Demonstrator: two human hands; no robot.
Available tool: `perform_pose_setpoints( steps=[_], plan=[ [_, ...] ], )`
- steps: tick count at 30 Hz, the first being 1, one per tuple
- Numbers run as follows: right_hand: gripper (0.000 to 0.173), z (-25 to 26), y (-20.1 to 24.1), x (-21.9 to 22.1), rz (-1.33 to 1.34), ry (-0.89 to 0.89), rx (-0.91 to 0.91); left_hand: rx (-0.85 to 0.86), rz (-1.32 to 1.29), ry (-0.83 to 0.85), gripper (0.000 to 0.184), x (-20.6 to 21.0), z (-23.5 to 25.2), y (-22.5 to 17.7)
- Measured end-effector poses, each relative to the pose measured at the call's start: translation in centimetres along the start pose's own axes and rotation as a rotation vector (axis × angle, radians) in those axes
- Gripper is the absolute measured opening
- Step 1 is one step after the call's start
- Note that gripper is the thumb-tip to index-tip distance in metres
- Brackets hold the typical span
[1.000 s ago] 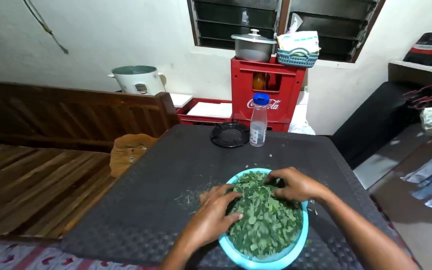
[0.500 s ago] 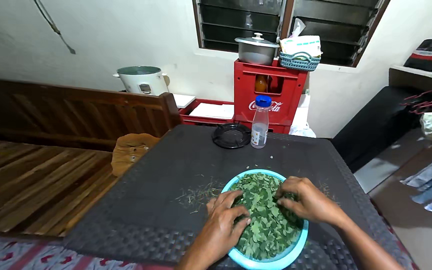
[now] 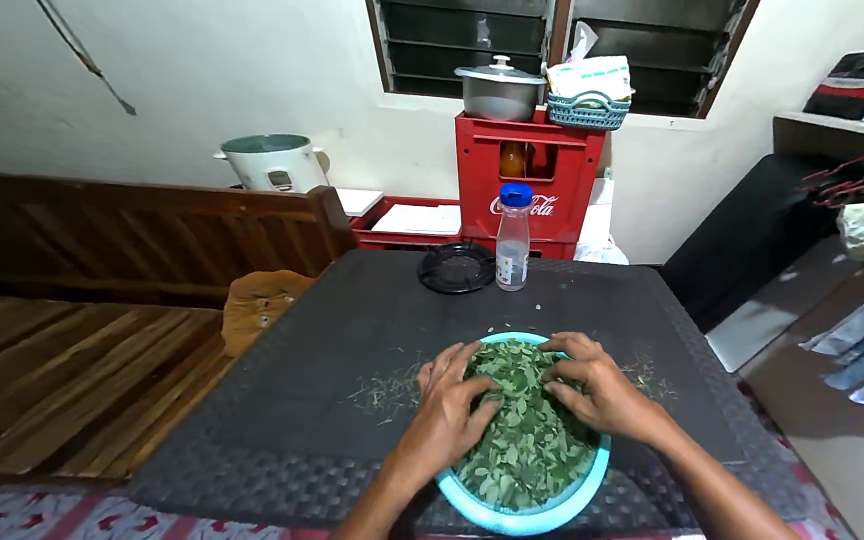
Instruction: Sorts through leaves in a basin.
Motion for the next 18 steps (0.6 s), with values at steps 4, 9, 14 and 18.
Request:
perform_pose_setpoints(
  steps=[4,9,14,18],
  plan=[
    [0.048,-1.2,2.5,0.7,-0.086,0.235,0.002,-0.077,0.024,-0.017,0.036,-1.0,0.0,0.6],
    [0.089,-2.5,4.4,5.6,-0.184,0.426,0.034,-0.123,0.045,-0.138,0.053,-2.1,-0.7,0.9],
    [0.049,-1.1,3.0,7.2,-0.193,0.374,0.014,-0.093,0.018,-0.184,0.054,-2.8,-1.6,0.3],
    [0.029,0.9,1.0,5.1,0.028,0.254,0.061,-0.091,-0.019,-0.126,0.045,-2.4,-2.2,0.7]
  ],
)
Point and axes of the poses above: each hand's wrist, its own z-axis towards the middle knuckle, its own x-axis out of the palm, y = z × x, the point moved 9 cm from there along z, towards the middle knuckle, and after that the axes turned 5 degrees about -x, right-handed, at the moved point
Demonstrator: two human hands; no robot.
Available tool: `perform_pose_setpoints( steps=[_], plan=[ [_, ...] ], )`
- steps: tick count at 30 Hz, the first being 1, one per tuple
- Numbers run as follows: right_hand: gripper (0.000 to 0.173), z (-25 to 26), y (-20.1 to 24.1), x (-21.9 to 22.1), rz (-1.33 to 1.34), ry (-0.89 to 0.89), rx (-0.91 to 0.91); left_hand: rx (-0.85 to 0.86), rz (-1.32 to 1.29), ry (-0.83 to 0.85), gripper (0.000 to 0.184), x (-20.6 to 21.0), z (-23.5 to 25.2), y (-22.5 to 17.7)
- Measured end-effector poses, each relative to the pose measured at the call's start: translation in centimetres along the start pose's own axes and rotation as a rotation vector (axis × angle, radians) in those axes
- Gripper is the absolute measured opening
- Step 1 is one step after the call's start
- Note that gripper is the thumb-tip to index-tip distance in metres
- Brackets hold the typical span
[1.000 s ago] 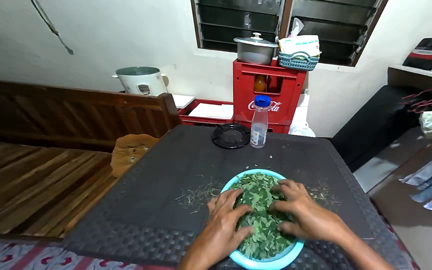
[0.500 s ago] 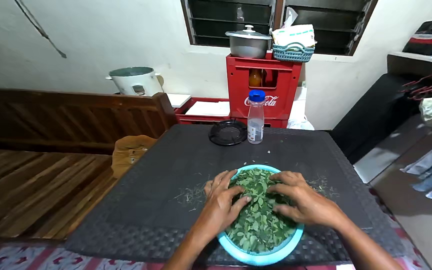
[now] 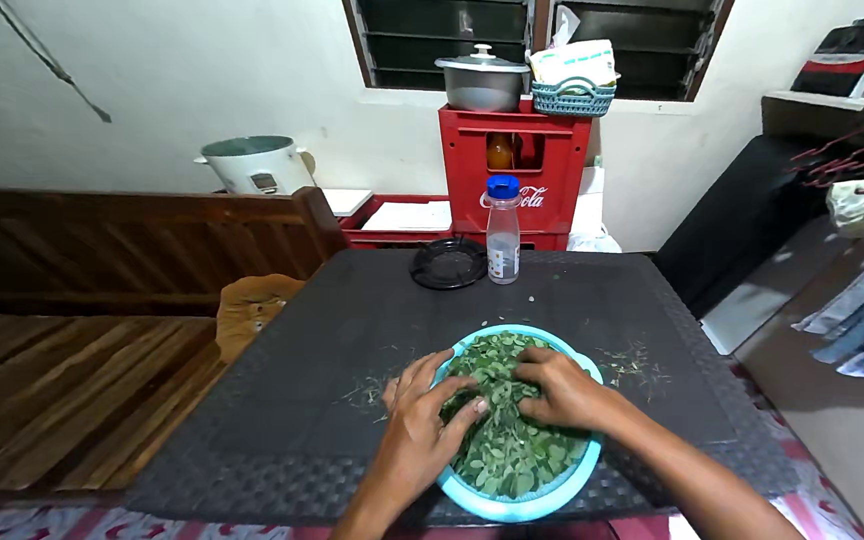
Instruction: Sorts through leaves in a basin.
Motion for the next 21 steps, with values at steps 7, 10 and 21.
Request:
perform_pose_setpoints(
  steps=[7,10,21],
  plan=[
    [0.030,1.6,-0.7,-3.0,0.346,-0.082,-0.097,-0.044,-0.061,0.029,0.038,0.7,-0.8,1.2],
    [0.023,1.4,-1.0,-3.7,0.295,-0.067,-0.069,-0.064,-0.056,0.019,0.035,0.6,-1.1,1.7],
    [0.014,-3.1,2.9,-1.9,0.106,0.158,-0.231,0.058,-0.064,0.100,0.017,1.6,-3.8,-0.5]
  ],
)
Point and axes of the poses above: each hand's wrist, its own z-axis towards the middle knuckle, its own x-axis out of the palm, y = z × x, the point moved 9 cm from there along z, towards the middle knuckle, and after that the axes turned 5 degrees about -x, right-handed, at the moved point
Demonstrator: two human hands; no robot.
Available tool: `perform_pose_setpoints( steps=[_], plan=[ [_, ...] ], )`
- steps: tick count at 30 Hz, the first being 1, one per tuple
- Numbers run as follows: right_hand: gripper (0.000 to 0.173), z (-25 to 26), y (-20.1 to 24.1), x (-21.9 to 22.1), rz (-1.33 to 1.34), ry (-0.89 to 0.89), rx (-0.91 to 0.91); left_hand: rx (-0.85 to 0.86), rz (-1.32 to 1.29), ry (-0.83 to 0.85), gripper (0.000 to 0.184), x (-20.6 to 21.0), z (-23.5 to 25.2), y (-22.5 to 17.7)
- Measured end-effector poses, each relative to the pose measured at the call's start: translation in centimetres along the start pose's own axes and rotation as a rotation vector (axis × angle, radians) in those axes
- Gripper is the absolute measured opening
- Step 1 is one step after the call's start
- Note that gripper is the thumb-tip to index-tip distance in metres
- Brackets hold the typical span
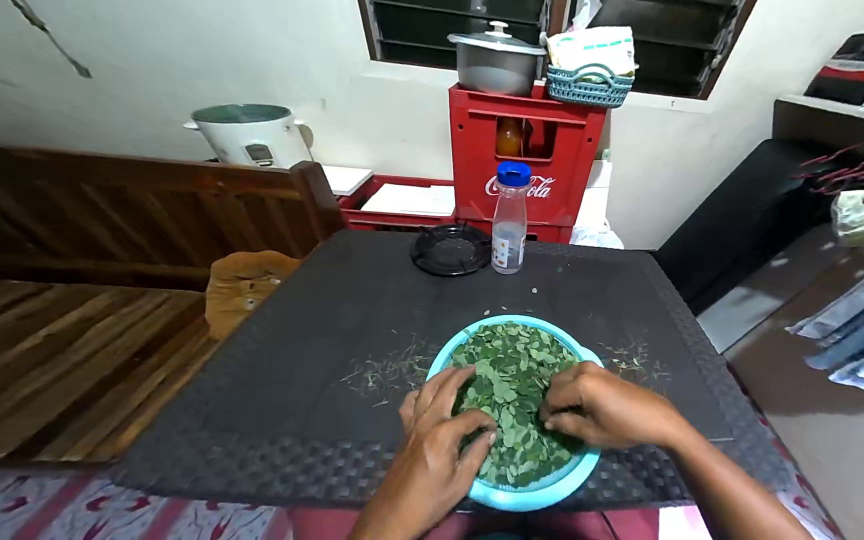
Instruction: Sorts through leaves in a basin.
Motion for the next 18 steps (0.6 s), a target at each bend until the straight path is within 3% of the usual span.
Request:
perform_pose_setpoints(
  steps=[5,7,10,12,16,18],
  plan=[
    [0.010,-0.2,1.1,3.7,-0.125,0.143,0.112,-0.008,0.024,-0.059,0.019,0.2,0.1,-0.2],
    [0.018,-0.3,1.1,4.2,-0.198,0.104,0.131,-0.030,0.035,-0.081,0.022,-0.1,0.2,0.0],
    [0.005,-0.5,0.3,3.1,-0.253,0.020,0.159,-0.047,0.052,-0.099,0.023,-0.5,0.2,0.2],
    [0.010,-0.9,-0.3,2.7,-0.235,0.032,0.177,-0.029,0.061,-0.090,0.022,-0.4,0.2,0.0],
    [0.011,-1.9,-0.7,2.1,-0.273,0.031,0.235,0.143,0.111,0.048,0.014,1.3,0.4,-2.1],
    [0.012,-2.6,-0.9,0.6,-0.280,-0.062,0.269,0.223,0.143,0.187,0.022,2.8,0.7,-4.0]
  ],
)
Point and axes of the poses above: each hand's wrist, its own z-axis towards the middle knuckle, its own x-axis out of the palm, y = z × x, the point moved 9 cm from there along z, towards the middle knuckle, and after that the axes turned 5 degrees about -x, right-handed, at the moved point
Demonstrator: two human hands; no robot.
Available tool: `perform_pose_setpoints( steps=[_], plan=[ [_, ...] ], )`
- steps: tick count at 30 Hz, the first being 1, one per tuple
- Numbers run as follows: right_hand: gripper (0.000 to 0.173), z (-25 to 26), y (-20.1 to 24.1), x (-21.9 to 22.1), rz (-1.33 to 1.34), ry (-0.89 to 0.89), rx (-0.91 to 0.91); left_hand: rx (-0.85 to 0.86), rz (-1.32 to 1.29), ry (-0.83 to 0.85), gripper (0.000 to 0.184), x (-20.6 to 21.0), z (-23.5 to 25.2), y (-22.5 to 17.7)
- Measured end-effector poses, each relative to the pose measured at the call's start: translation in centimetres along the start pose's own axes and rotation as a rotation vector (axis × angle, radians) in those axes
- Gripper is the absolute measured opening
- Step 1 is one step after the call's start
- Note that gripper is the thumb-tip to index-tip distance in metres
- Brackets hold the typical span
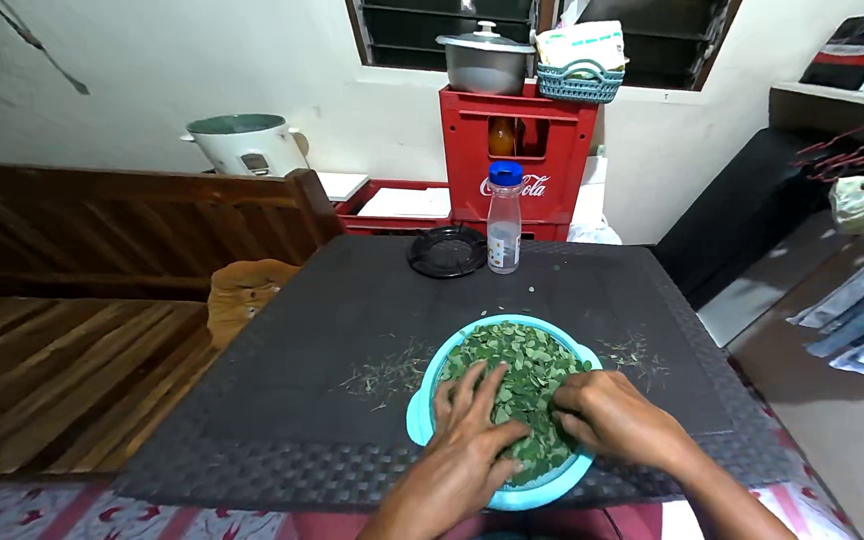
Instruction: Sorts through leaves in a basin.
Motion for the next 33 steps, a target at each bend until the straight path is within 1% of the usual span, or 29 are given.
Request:
perform_pose_setpoints(
  steps=[2,3,4,5,6,7,9,11,13,15,17,18,19,21,23,25,26,27,28,29,31,33],
  plan=[
    [0.017,-0.7,-1.0,-1.5,0.011,-0.109,0.033,0.039,0.062,0.141,0.036,1.1,1.3,-1.8],
    [0.018,-1.0,-1.4,-2.2,0.018,-0.168,0.041,0.051,0.113,0.201,0.040,1.7,1.9,-2.4],
    [0.019,-1.4,-1.8,-2.9,0.033,-0.218,0.049,0.052,0.156,0.243,0.038,2.3,2.3,-2.7],
    [0.019,-1.8,-2.2,-3.4,0.044,-0.259,0.058,0.048,0.192,0.257,0.030,2.7,2.7,-2.8],
    [0.020,-2.3,-2.5,-3.9,0.052,-0.293,0.066,0.053,0.211,0.228,0.021,2.8,2.9,-2.8],
    [0.021,-2.7,-2.8,-4.4,0.054,-0.320,0.075,0.069,0.205,0.163,0.014,2.5,2.9,-2.5],
    [0.021,-3.6,-3.6,-4.9,0.050,-0.354,0.092,0.092,0.146,0.005,0.011,1.5,2.5,-1.2],
    [0.020,-4.2,-4.3,-5.0,0.042,-0.347,0.106,0.063,0.099,-0.111,0.017,0.3,2.1,0.5],
    [0.018,-4.4,-4.6,-4.5,0.026,-0.292,0.119,0.002,0.070,-0.189,0.022,-0.9,1.7,2.1],
    [0.014,-4.1,-4.8,-3.9,0.017,-0.225,0.122,-0.059,0.069,-0.239,0.025,-1.6,1.3,3.6],
    [0.013,-3.5,-4.9,-3.4,0.018,-0.175,0.113,-0.099,0.056,-0.255,0.031,-1.7,1.0,4.4],
    [0.020,-3.3,-4.9,-3.0,0.024,-0.142,0.114,-0.111,0.046,-0.256,0.035,-1.7,0.8,4.6],
    [0.033,-2.9,-4.7,-2.6,0.029,-0.107,0.116,-0.119,0.038,-0.261,0.038,-1.7,0.7,4.8],
    [0.066,-1.8,-3.7,-1.6,0.029,-0.026,0.120,-0.125,0.029,-0.294,0.038,-2.2,0.5,4.7],
    [0.091,-0.2,-1.9,-0.2,0.008,0.071,0.114,-0.140,0.010,-0.327,0.037,-2.9,0.4,4.6],
    [0.108,1.4,-0.5,1.7,-0.018,0.187,0.102,-0.157,-0.013,-0.358,0.036,-3.4,0.3,4.6],
    [0.110,2.2,-0.1,2.7,-0.037,0.251,0.101,-0.164,-0.016,-0.369,0.037,-3.6,0.2,4.7],
    [0.109,2.9,0.0,3.4,-0.053,0.295,0.100,-0.170,-0.015,-0.378,0.037,-3.7,0.1,4.8],
    [0.104,3.5,0.1,3.8,-0.063,0.315,0.094,-0.183,-0.012,-0.380,0.037,-3.8,-0.1,5.1],
    [0.095,4.1,0.0,4.1,-0.063,0.312,0.084,-0.202,-0.008,-0.381,0.037,-3.8,-0.3,5.4],
    [0.071,4.9,-0.4,4.0,-0.045,0.220,0.058,-0.265,-0.005,-0.376,0.040,-3.6,-0.9,6.3],
    [0.057,5.4,-0.9,3.6,0.024,0.190,0.059,-0.328,0.003,-0.365,0.047,-2.8,-1.6,7.6]
  ],
)
Point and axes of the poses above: each hand's wrist, its own z-axis towards the middle knuckle, its own x-axis out of the palm, y = z × x, the point moved 9 cm from there along z, towards the middle knuckle, and after that the axes turned 5 degrees about -x, right-handed, at the moved point
